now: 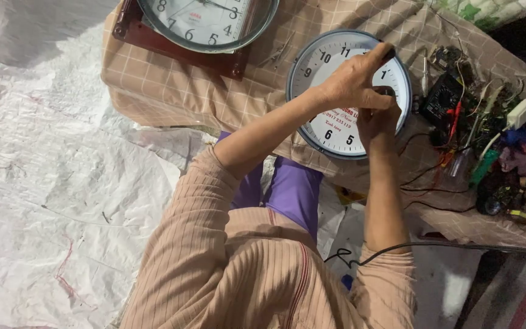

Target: The person is reassembling a round wall clock by carefully attaching the hour, minute, and second hands to the central spindle.

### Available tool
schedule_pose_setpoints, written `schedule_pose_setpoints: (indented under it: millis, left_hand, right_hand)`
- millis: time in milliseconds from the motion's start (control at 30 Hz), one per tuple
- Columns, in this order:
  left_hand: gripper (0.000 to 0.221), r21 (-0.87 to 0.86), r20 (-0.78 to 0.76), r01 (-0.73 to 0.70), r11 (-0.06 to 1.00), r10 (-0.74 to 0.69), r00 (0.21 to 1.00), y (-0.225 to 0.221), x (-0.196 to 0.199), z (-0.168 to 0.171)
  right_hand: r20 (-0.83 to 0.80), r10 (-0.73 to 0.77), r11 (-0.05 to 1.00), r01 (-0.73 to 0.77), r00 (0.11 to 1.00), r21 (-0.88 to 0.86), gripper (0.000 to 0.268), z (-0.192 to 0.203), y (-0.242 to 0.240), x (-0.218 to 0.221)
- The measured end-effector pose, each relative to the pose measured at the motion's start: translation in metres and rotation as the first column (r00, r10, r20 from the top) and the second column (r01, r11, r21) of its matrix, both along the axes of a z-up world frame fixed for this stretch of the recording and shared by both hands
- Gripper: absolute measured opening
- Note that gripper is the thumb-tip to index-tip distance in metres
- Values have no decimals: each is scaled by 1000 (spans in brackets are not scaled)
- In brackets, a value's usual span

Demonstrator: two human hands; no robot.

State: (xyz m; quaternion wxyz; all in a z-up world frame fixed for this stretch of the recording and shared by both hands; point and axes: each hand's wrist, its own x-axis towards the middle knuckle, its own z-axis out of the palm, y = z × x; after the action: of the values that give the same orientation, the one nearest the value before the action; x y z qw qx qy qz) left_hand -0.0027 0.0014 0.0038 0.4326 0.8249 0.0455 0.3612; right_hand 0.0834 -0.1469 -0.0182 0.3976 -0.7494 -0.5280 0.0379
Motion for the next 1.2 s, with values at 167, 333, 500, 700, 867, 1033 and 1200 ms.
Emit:
schedule_pose_setpoints:
  millis: [167,333,500,700,867,1033,1200]
  left_hand:
    - [62,-2,47,38,999,-37,998,5,-6,10]
    - [58,-20,40,46,999,-45,998,8,-13,21]
    - [68,-75,-72,-8,997,2,997,18,-7,10]
    - [57,-65,-4,40,997,-40,999,27,-9,14]
    - [69,-4,-8,-24,1000,24,1000,27,-3,9]
    - [64,1,-44,-4,1000,4,999,28,-5,16]
    - [69,-45,-54,83,996,-85,995,35,-8,13]
  right_hand:
    - [-350,184,978,-133,918,163,16,-1,-3,10]
    - [81,171,984,-174,982,30,39,29,2,14]
    - [-440,349,922,-388,827,0,58,66,14,12]
    - [-631,312,927,-373,710,38,74,60,21,21]
    - [-526,283,929,-366,802,-57,75,40,26,32]
    - [-504,271,936,-347,820,-61,43,26,25,35]
    - [-154,277,959,-282,949,-17,46,21,24,23]
